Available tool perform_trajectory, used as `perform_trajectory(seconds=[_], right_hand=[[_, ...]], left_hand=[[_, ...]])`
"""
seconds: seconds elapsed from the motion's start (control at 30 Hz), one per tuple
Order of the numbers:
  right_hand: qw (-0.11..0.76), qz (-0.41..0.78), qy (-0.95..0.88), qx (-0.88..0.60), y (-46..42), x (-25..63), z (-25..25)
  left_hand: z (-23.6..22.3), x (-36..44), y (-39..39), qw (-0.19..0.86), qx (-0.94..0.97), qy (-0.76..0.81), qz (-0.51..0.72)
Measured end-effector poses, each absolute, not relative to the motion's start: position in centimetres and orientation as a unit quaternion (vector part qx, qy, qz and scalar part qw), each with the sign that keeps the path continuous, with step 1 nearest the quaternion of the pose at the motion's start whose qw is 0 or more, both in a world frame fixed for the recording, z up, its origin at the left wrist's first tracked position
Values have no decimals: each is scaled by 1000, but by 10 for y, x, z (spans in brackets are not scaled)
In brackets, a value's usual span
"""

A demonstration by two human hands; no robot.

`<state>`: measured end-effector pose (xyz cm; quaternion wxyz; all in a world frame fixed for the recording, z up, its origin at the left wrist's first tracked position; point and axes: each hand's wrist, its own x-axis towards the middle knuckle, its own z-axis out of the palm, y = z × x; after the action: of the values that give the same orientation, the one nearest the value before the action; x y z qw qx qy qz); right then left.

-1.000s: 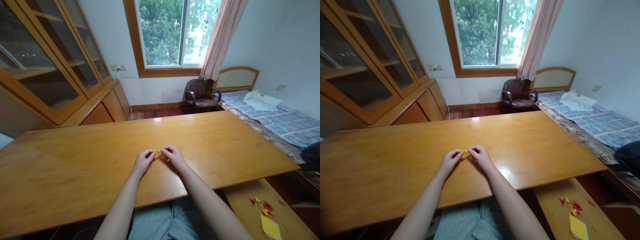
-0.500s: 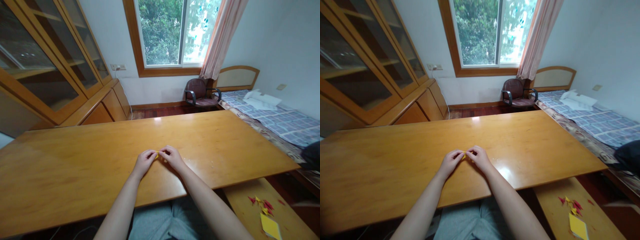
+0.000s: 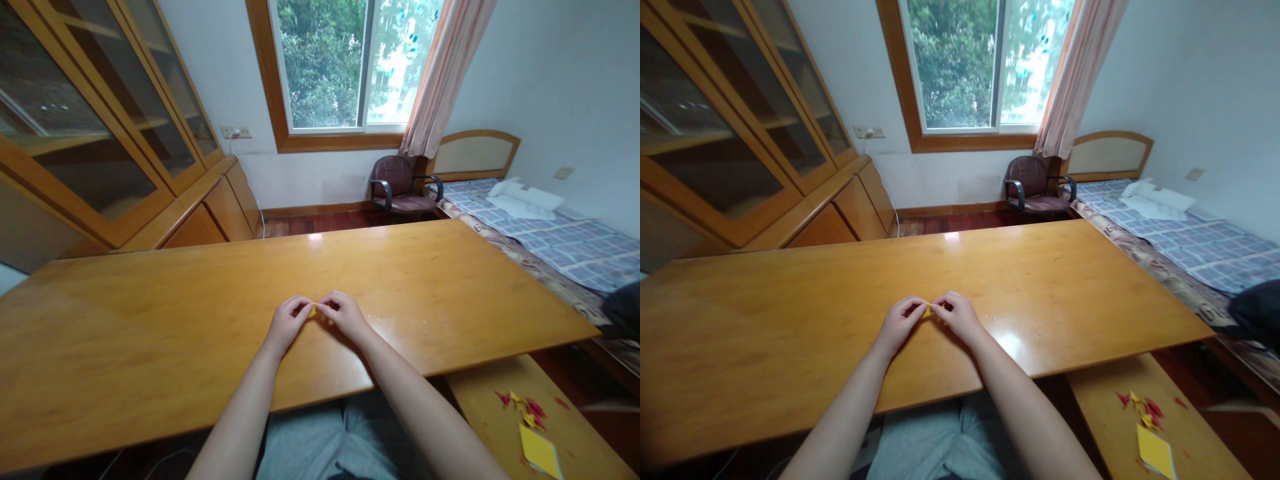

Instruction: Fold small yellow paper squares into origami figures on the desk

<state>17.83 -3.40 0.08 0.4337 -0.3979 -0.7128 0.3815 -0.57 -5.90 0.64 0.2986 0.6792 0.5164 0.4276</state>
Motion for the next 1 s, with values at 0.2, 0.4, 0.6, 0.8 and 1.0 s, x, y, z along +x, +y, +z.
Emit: perform_trajectory(seconds=[0.2,0.4,0.6,0.8,1.0], right_hand=[[434,387,-713,-393,-35,179,4],[432,383,-713,-397,-35,178,3],[432,380,-714,-399,-36,178,2],[440,364,-717,-399,-36,175,-1],[437,354,-722,-403,-37,174,-1]], left_hand=[[6,-7,-58,319,673,503,440],[7,-7,-58,318,675,505,434],[7,-5,-58,304,681,511,427],[6,-5,-58,284,689,516,422],[4,-4,-59,258,711,517,401]])
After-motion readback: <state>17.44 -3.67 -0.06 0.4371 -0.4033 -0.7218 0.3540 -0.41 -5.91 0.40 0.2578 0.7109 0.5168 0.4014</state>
